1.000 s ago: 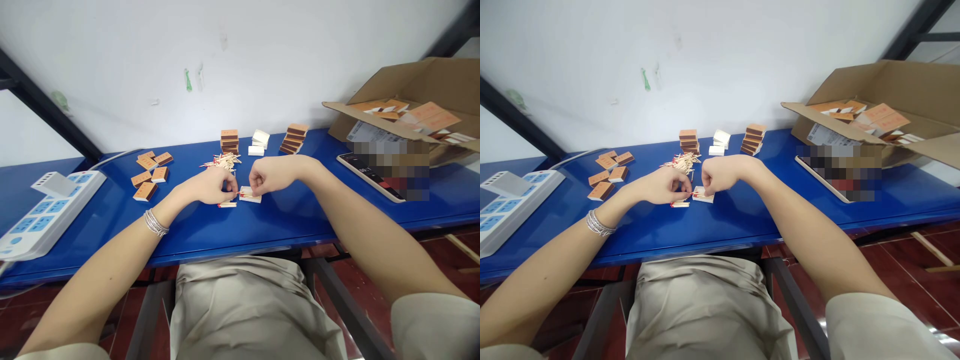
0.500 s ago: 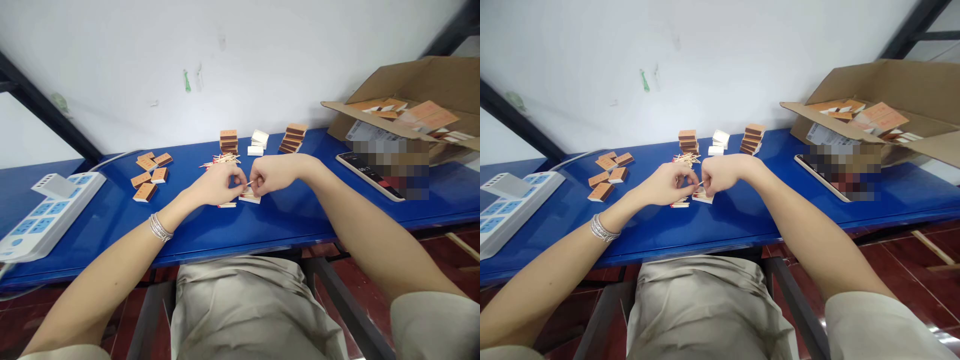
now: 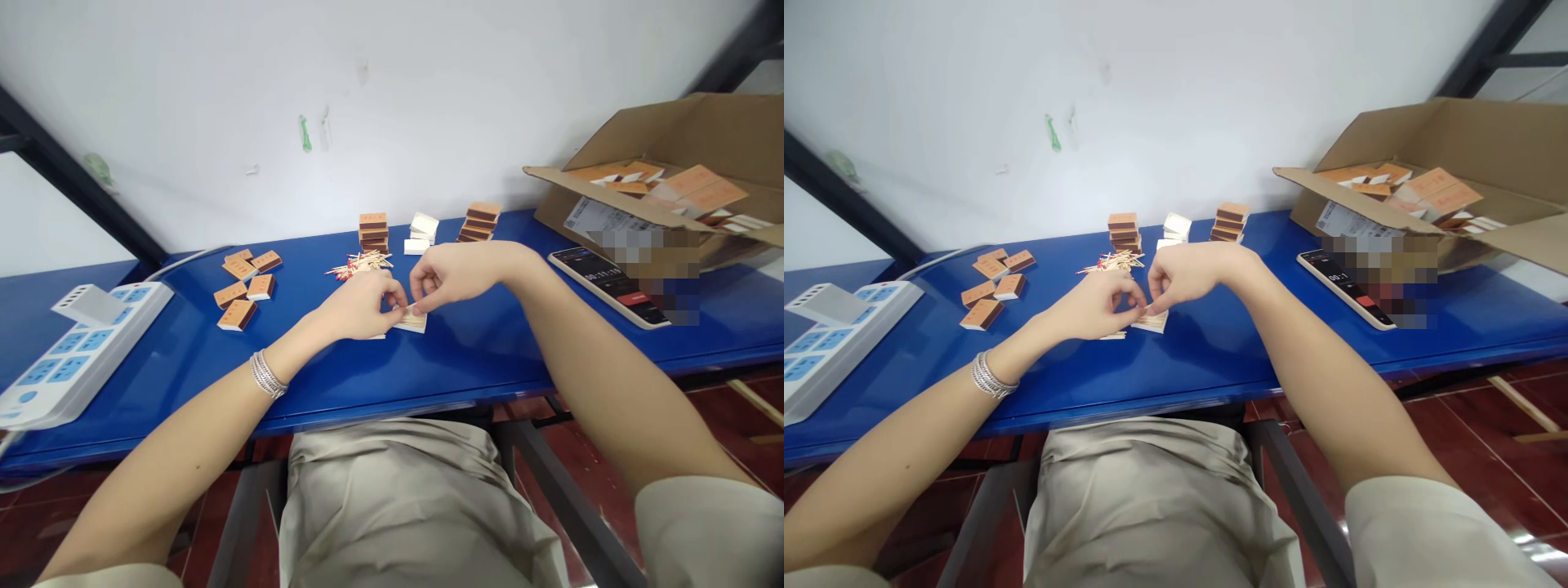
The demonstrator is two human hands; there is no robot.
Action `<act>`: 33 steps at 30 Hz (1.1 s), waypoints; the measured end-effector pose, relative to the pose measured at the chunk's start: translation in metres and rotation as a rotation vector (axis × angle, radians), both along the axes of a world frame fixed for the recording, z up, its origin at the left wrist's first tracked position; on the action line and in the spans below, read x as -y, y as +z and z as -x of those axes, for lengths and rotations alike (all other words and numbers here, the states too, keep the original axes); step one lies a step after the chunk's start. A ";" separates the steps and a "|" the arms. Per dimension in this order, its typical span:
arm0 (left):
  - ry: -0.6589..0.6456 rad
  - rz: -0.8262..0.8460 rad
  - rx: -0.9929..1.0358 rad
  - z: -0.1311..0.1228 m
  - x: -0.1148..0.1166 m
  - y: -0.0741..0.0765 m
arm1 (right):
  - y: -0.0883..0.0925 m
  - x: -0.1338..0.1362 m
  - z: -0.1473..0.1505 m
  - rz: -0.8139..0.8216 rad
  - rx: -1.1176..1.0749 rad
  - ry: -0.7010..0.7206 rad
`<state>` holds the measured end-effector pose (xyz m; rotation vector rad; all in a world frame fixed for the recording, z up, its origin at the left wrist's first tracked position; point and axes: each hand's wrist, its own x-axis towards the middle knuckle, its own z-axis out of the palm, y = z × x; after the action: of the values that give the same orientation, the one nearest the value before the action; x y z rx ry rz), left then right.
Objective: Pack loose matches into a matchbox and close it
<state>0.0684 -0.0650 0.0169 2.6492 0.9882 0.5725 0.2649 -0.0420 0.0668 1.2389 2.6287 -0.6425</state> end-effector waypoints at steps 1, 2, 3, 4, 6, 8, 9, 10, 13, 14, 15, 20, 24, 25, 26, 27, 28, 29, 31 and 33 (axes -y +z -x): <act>-0.003 0.006 0.000 -0.001 0.000 -0.001 | 0.001 0.000 -0.001 0.005 0.006 -0.007; -0.007 0.014 0.003 -0.002 0.001 -0.002 | 0.002 0.000 -0.002 0.010 0.013 -0.011; -0.014 0.023 0.008 -0.002 0.001 -0.003 | 0.003 0.000 -0.003 0.017 0.019 -0.012; -0.027 0.032 0.014 -0.002 0.001 -0.003 | 0.003 -0.001 -0.003 0.023 0.025 -0.011; -0.054 0.037 0.017 0.000 0.000 -0.001 | 0.002 -0.001 -0.002 0.028 0.030 -0.010; -0.058 0.027 0.006 0.004 -0.002 0.003 | 0.001 -0.001 0.000 0.023 0.027 -0.010; -0.045 0.024 0.000 0.007 -0.003 0.005 | -0.001 -0.001 0.001 0.022 0.024 -0.006; -0.028 0.032 -0.006 0.011 -0.005 0.007 | -0.002 -0.001 0.003 0.023 0.019 0.002; 0.013 0.078 -0.026 0.020 -0.011 0.011 | -0.007 -0.003 0.005 0.023 0.000 0.030; 0.017 0.093 -0.038 0.022 -0.013 0.011 | -0.009 -0.003 0.005 0.012 -0.010 0.028; 0.013 0.108 -0.054 0.024 -0.014 0.011 | -0.010 -0.004 0.005 -0.006 -0.020 0.019; -0.056 0.112 -0.097 0.023 -0.016 0.007 | -0.017 -0.007 0.004 -0.031 0.011 -0.023; -0.068 0.079 -0.071 0.019 -0.012 0.007 | -0.019 -0.006 0.008 -0.001 0.065 0.001; -0.071 0.079 -0.064 0.018 -0.011 0.007 | -0.019 -0.006 0.009 0.000 0.059 0.003; -0.076 0.083 -0.058 0.018 -0.011 0.007 | -0.018 -0.005 0.009 -0.002 0.045 0.002; -0.084 0.092 -0.055 0.018 -0.010 0.007 | -0.018 -0.005 0.009 -0.004 0.025 0.002; -0.089 0.105 -0.055 0.018 -0.010 0.007 | -0.017 -0.005 0.009 -0.005 0.002 0.002; -0.091 0.119 -0.056 0.018 -0.010 0.007 | -0.017 -0.006 0.008 -0.005 -0.021 0.006; -0.088 0.134 -0.064 0.018 -0.010 0.007 | -0.017 -0.006 0.008 -0.013 -0.055 0.022; -0.081 0.128 -0.074 0.017 -0.010 0.006 | -0.018 -0.007 0.009 -0.039 -0.079 0.042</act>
<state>0.0510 -0.0547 0.0232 2.5993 0.9014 0.3829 0.2555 -0.0350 0.0485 1.1886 2.7359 -0.6487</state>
